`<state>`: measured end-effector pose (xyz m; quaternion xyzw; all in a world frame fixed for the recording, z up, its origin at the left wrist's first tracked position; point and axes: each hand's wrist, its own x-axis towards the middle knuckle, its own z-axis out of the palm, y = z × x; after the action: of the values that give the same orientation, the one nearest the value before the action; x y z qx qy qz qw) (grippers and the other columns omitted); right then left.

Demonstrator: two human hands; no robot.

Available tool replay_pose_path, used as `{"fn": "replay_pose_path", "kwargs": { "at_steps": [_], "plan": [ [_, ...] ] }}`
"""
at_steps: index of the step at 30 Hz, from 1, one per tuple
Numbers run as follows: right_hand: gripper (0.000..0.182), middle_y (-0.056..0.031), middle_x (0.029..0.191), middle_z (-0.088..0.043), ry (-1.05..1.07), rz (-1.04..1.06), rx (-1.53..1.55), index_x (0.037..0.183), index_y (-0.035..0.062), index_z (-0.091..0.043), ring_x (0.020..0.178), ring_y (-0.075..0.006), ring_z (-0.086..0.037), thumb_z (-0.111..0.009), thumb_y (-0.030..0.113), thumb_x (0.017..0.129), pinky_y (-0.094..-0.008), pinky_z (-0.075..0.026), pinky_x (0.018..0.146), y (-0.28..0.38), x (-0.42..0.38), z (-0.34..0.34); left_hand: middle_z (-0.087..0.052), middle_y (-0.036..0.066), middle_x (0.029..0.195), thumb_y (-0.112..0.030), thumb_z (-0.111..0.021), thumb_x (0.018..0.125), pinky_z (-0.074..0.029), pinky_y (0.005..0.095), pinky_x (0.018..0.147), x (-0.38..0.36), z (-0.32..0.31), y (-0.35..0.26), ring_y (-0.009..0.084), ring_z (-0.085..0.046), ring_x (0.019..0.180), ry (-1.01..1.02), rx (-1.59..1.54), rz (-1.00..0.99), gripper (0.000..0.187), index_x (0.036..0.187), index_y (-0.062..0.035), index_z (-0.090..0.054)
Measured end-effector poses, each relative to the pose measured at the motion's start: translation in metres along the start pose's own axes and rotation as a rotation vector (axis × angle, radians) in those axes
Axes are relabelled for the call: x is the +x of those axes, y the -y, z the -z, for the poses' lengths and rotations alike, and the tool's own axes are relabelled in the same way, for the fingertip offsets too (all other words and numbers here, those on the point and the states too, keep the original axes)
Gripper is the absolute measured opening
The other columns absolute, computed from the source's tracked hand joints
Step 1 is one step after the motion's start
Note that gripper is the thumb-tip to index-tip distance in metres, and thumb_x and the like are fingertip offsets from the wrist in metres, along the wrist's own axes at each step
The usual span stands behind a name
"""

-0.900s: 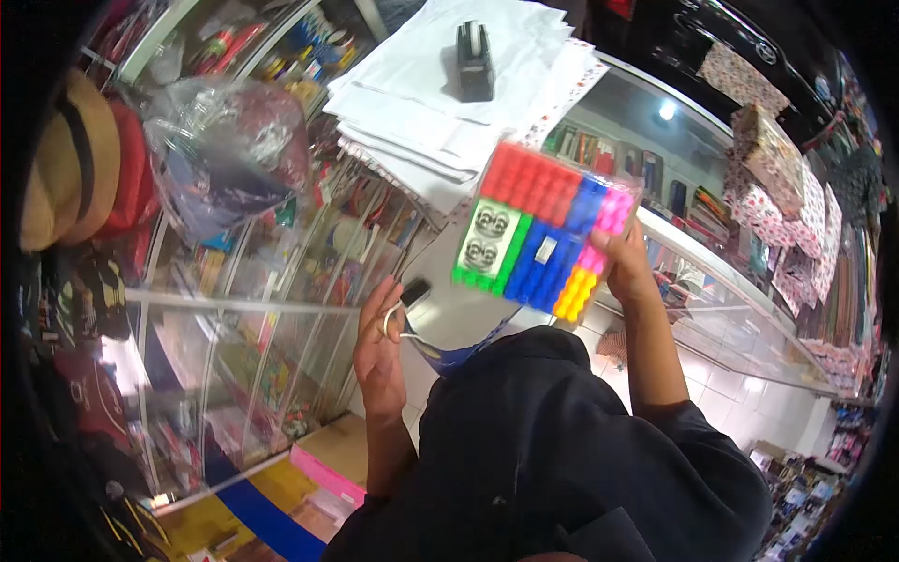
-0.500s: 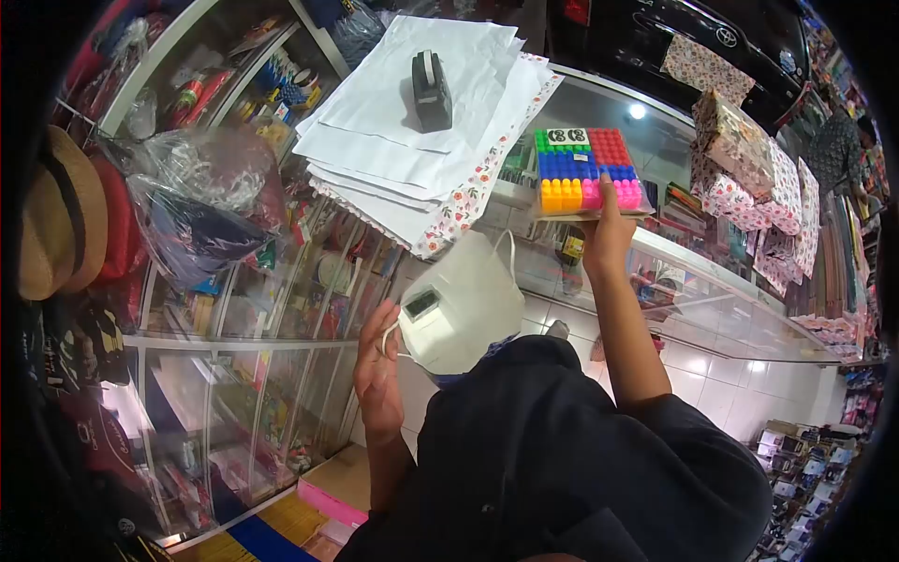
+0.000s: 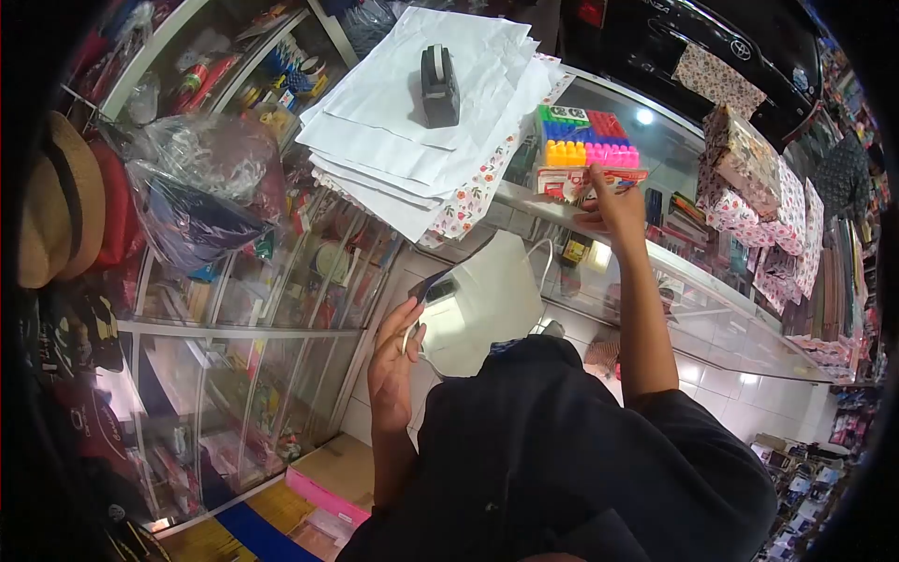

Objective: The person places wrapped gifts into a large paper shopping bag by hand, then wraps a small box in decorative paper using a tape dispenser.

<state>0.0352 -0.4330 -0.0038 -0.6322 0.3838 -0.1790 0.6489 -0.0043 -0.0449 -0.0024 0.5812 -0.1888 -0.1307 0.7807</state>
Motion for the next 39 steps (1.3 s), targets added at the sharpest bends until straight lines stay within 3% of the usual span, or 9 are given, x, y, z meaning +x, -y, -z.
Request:
{"fn": "replay_pose_path", "kwargs": {
  "at_steps": [10,11,18,22,27,29,31,34,39],
  "plan": [
    [0.088,-0.0130,0.060,-0.069,-0.367,0.150,-1.086,0.073,0.0028,-0.077,0.054,-0.0258,-0.070,-0.056,0.088,0.080,-0.0383,-0.055,0.057,-0.004,0.043,0.023,-0.031,0.031,0.160,-0.064,-0.055,0.091,-0.020,0.0598,0.121,-0.005,0.008,-0.005,0.0420,-0.030,0.151,0.018,0.031,0.018,0.063,0.105,-0.0034,-0.062],
    [0.100,-0.0248,0.075,-0.072,-0.270,0.116,-1.018,0.078,-0.0072,-0.075,0.080,-0.0375,-0.075,-0.055,0.090,0.078,-0.0485,-0.058,0.076,0.002,0.036,0.029,-0.031,0.031,0.160,-0.065,-0.055,0.091,-0.019,0.0589,0.121,-0.007,0.011,-0.005,0.0419,-0.030,0.151,0.032,0.038,-0.001,0.064,0.106,-0.0030,-0.062],
    [0.065,-0.0273,0.068,-0.068,0.022,0.228,-0.932,0.080,-0.0138,-0.068,0.061,-0.0378,-0.071,-0.081,0.049,0.085,-0.0472,-0.056,0.062,0.038,-0.102,0.004,-0.028,0.033,0.159,-0.069,-0.050,0.093,-0.016,0.0628,0.123,-0.012,0.016,-0.011,0.0449,-0.028,0.150,0.003,0.018,-0.005,0.064,0.097,-0.0053,-0.057],
    [0.047,-0.0221,0.108,-0.068,0.815,0.367,-1.179,0.110,0.0028,-0.071,0.107,-0.0392,-0.063,-0.077,0.044,0.088,-0.0458,-0.050,0.093,0.011,-0.144,-0.055,-0.030,0.033,0.158,-0.070,-0.050,0.093,-0.017,0.0646,0.122,-0.015,0.017,-0.011,0.0450,-0.029,0.150,0.003,0.001,-0.027,0.063,0.094,-0.0070,-0.056],
    [0.031,-0.0200,0.093,-0.075,1.628,0.686,-1.258,0.091,0.0009,-0.078,0.091,-0.0368,-0.073,-0.073,0.030,0.081,-0.0443,-0.057,0.077,-0.187,-0.094,-0.208,-0.038,0.033,0.152,-0.054,-0.044,0.102,-0.022,0.0597,0.122,-0.016,-0.002,-0.018,0.0405,-0.035,0.146,0.107,0.009,0.013,0.053,0.091,-0.0031,-0.055],
    [0.031,-0.0198,0.092,-0.075,1.608,0.697,-1.261,0.091,0.0011,-0.078,0.090,-0.0367,-0.073,-0.073,0.030,0.081,-0.0443,-0.057,0.077,-0.193,-0.096,-0.210,-0.040,0.032,0.151,-0.050,-0.043,0.103,-0.024,0.0561,0.122,-0.024,-0.014,-0.020,0.0375,-0.038,0.144,0.084,-0.023,0.067,0.051,0.089,-0.0018,-0.055],
    [0.031,-0.0195,0.092,-0.075,1.560,0.717,-1.275,0.091,0.0016,-0.078,0.089,-0.0365,-0.073,-0.073,0.030,0.080,-0.0443,-0.057,0.076,-0.197,-0.098,-0.212,-0.037,0.033,0.156,-0.080,-0.050,0.089,-0.044,0.0385,0.090,-0.032,-0.019,-0.024,0.0239,-0.055,0.092,0.163,0.047,0.134,0.089,0.104,0.0077,-0.055],
    [0.031,-0.0190,0.091,-0.075,1.486,0.755,-1.296,0.090,0.0022,-0.079,0.088,-0.0363,-0.073,-0.073,0.031,0.080,-0.0443,-0.057,0.075,-0.201,-0.103,-0.212,-0.038,0.033,0.154,-0.078,-0.049,0.090,-0.043,0.0363,0.078,-0.034,-0.019,-0.035,0.0203,-0.047,0.074,0.416,0.120,-0.003,0.088,0.100,0.0092,-0.055],
    [0.031,-0.0181,0.089,-0.075,1.370,0.806,-1.350,0.090,0.0033,-0.079,0.085,-0.0359,-0.073,-0.073,0.031,0.079,-0.0443,-0.056,0.073,-0.207,-0.113,-0.207,-0.039,0.031,0.155,-0.078,-0.050,0.089,-0.041,0.0347,0.077,-0.048,-0.017,-0.028,0.0214,-0.045,0.074,0.348,0.070,0.002,0.087,0.098,0.0082,-0.056]
  ]
}}
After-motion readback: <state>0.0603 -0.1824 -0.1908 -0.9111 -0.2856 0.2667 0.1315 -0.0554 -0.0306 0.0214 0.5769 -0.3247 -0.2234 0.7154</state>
